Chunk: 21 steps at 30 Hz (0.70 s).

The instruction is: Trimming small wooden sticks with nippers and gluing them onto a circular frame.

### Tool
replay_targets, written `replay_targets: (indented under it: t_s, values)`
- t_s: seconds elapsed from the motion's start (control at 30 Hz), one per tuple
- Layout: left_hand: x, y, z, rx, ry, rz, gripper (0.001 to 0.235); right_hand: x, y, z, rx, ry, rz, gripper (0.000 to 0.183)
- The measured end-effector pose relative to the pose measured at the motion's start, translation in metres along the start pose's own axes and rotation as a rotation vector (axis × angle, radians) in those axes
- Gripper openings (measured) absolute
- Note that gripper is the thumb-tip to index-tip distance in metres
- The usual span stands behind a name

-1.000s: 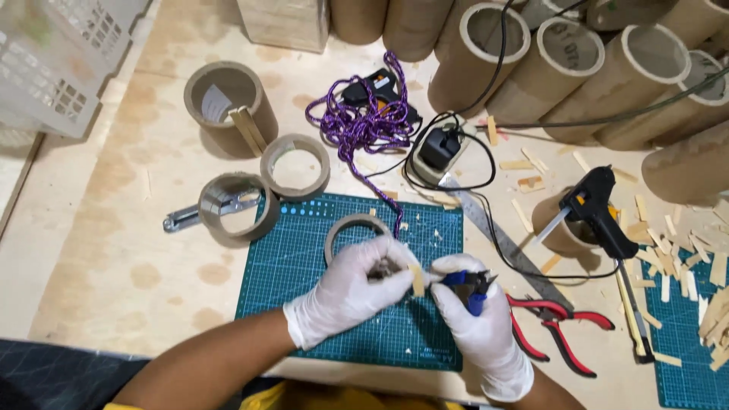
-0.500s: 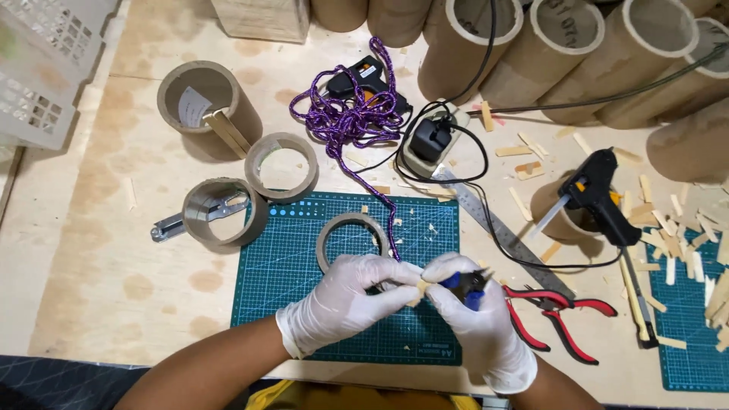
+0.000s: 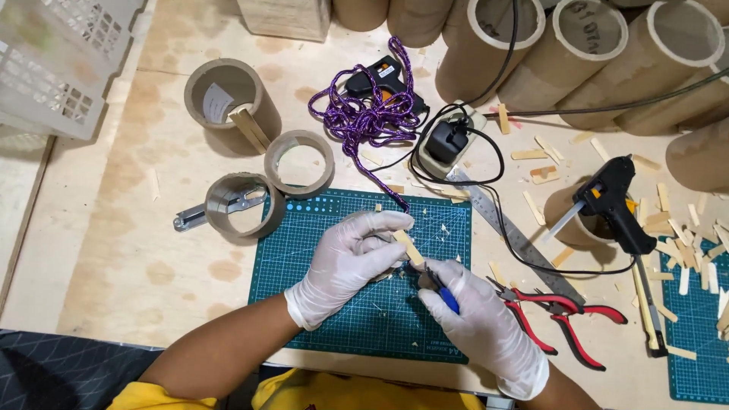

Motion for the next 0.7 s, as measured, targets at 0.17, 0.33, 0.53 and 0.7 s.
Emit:
replay_targets:
  t_s: [0.17, 0.33, 0.53, 0.7]
  values:
    - [0.001, -0.003, -0.007, 0.147, 0.086, -0.038, 0.039, -0.004, -0.002, -0.008, -0.11, 0.006, 0.04, 0.039]
    - [0.001, -0.004, -0.01, 0.185, 0.088, -0.046, 0.036, 0.0, -0.004, -0.001, -0.125, -0.012, 0.034, 0.039]
    - [0.002, -0.003, -0.004, 0.121, 0.126, 0.009, 0.033, -0.003, -0.003, -0.004, -0.081, -0.005, -0.029, 0.039]
    - [0.002, -0.002, -0.008, 0.218, 0.137, -0.041, 0.03, -0.002, -0.002, -0.004, -0.119, 0.024, -0.008, 0.037]
Point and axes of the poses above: each hand's wrist, its own y-axis towards the middle knuckle, its own x-axis out of the palm, z = x × y, the point moved 3 cm from there along y, towards the middle knuckle, and after that the axes turned 2 degrees about z, right-handed, at the moved point
